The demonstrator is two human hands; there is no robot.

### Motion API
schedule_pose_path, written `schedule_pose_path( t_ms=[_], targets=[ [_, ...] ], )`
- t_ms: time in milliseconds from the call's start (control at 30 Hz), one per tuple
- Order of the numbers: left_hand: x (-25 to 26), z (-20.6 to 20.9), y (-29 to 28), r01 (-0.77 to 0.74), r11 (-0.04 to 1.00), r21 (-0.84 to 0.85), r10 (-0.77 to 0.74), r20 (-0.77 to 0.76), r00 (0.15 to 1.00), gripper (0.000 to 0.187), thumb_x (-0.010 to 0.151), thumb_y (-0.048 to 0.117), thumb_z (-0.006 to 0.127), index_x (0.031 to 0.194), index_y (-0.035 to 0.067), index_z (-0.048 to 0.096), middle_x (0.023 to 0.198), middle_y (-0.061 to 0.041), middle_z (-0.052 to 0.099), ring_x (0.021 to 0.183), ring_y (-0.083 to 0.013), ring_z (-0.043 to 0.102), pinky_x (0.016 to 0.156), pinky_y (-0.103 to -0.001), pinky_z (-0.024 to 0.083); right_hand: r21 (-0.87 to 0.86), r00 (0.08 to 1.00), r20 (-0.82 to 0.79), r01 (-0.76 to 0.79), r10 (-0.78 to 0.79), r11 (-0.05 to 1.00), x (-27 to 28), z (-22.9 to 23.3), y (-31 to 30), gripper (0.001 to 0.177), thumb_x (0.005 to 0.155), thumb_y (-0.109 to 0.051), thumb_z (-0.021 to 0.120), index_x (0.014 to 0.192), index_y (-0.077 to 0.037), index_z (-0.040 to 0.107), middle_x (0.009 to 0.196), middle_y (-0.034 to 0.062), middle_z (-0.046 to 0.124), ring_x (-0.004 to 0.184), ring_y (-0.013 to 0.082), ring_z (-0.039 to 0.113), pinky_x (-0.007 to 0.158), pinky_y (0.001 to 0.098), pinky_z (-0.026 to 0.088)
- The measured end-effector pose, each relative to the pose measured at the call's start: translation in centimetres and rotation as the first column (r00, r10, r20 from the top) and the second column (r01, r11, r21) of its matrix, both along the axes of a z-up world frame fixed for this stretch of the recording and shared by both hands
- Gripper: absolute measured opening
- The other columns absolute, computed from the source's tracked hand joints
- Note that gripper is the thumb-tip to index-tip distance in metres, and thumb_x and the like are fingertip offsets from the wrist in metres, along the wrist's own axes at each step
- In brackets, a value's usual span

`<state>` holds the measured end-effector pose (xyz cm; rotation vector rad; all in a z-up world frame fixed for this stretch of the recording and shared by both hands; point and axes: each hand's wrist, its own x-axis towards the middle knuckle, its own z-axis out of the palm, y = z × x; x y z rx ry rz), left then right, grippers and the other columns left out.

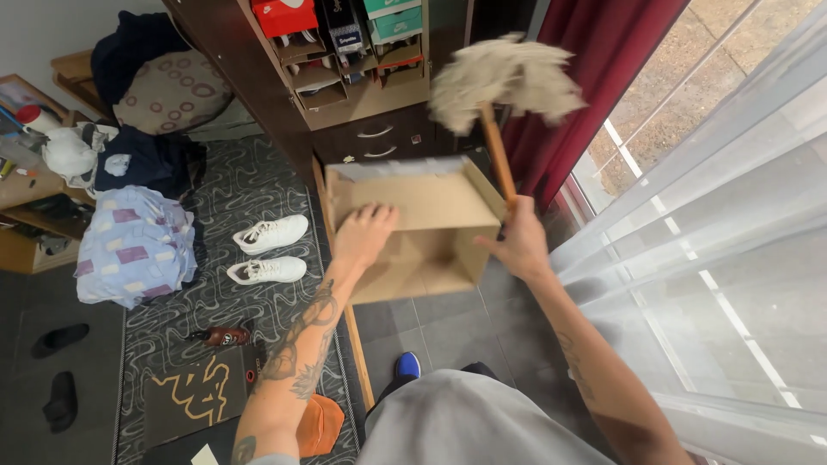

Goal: The person is organizing their shoe collection by placing shoes into boxes, cleaning the boxes using a small mop and a cloth, and then storing the boxes in a closet.

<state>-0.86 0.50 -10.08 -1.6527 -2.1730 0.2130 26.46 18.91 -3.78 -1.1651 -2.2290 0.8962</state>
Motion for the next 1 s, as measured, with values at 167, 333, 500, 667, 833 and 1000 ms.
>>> schedule_pose_path(
  t_ms=[167,333,500,667,833,1000],
  targets=[
    [2.9,-0.2,0.7,0.217,0.976,-0.015,-0.215,0.090,0.973,0.016,0.101,0.022,0.059,0.116,0.021,0.062,0.105,0.007,0.070,0.111,-0.0139,0.068,0.095,-0.030,0.057,-0.039,0.919,-0.026,-0.395,0.394,0.918,-2.3,-3.4,-1.9,0.087,0.056,-0.019,0.097,0.122,-0.009,0.041,0.086,0.0094,0.045,0.085,0.0336,0.057,0.081,0.0480,0.048],
    [3.9,1.5,-0.4,0.260,0.951,0.166,-0.257,-0.036,0.966,0.003,0.098,0.022,0.062,0.099,0.019,0.061,0.086,0.007,0.063,0.099,-0.0123,0.068,0.095,-0.028,0.055,-0.159,0.948,0.071,-0.295,0.309,0.942,-3.2,-6.6,-3.5,0.056,0.077,-0.011,0.077,0.122,-0.014,0.043,0.087,0.0108,0.055,0.093,0.0379,0.063,0.087,0.0502,0.047],
    [9.2,6.3,-3.1,0.277,0.709,0.648,-0.248,-0.139,0.959,0.020,0.099,0.005,0.061,0.118,0.005,0.068,0.122,-0.014,0.063,0.122,-0.0312,0.060,0.098,-0.042,0.056,-0.179,0.957,0.079,-0.263,0.280,0.948,-3.8,-8.0,-4.9,0.041,0.081,-0.003,0.066,0.117,-0.013,0.047,0.081,0.0115,0.057,0.092,0.0400,0.065,0.089,0.0531,0.048],
    [13.8,3.9,-5.4,-0.744,0.623,0.241,-0.242,0.964,0.111,0.085,0.090,0.043,0.077,0.143,-0.007,0.032,0.134,-0.030,0.046,0.118,-0.0380,0.057,0.095,-0.045,0.054,-0.176,0.978,0.046,-0.193,0.204,0.965,-3.4,-8.3,-7.7,0.037,0.082,-0.006,0.065,0.112,-0.019,0.047,0.075,-0.0002,0.046,0.081,0.0282,0.063,0.083,0.0442,0.053],
    [11.5,1.9,-1.5,-0.768,0.626,0.133,-0.382,0.911,-0.153,0.072,0.094,0.028,0.069,0.146,-0.006,0.034,0.139,-0.027,0.048,0.117,-0.0356,0.061,0.084,-0.041,0.059,-0.106,0.957,0.057,-0.277,0.284,0.955,-2.0,-11.2,-10.3,0.029,0.084,-0.009,0.063,0.108,-0.017,0.047,0.073,0.0016,0.044,0.077,0.0310,0.062,0.075,0.0486,0.050],
    [8.4,-0.4,-1.4,-0.872,0.464,0.159,-0.308,0.951,0.009,0.048,0.088,0.020,0.069,0.123,-0.012,0.061,0.121,-0.028,0.066,0.109,-0.0303,0.067,0.078,-0.042,0.059,-0.100,0.919,-0.106,-0.390,0.380,0.915,0.5,-8.2,-10.3,0.042,0.085,-0.039,0.078,0.108,-0.018,0.050,0.070,0.0000,0.045,0.067,0.0264,0.062,0.069,0.0423,0.053]
  ],
)
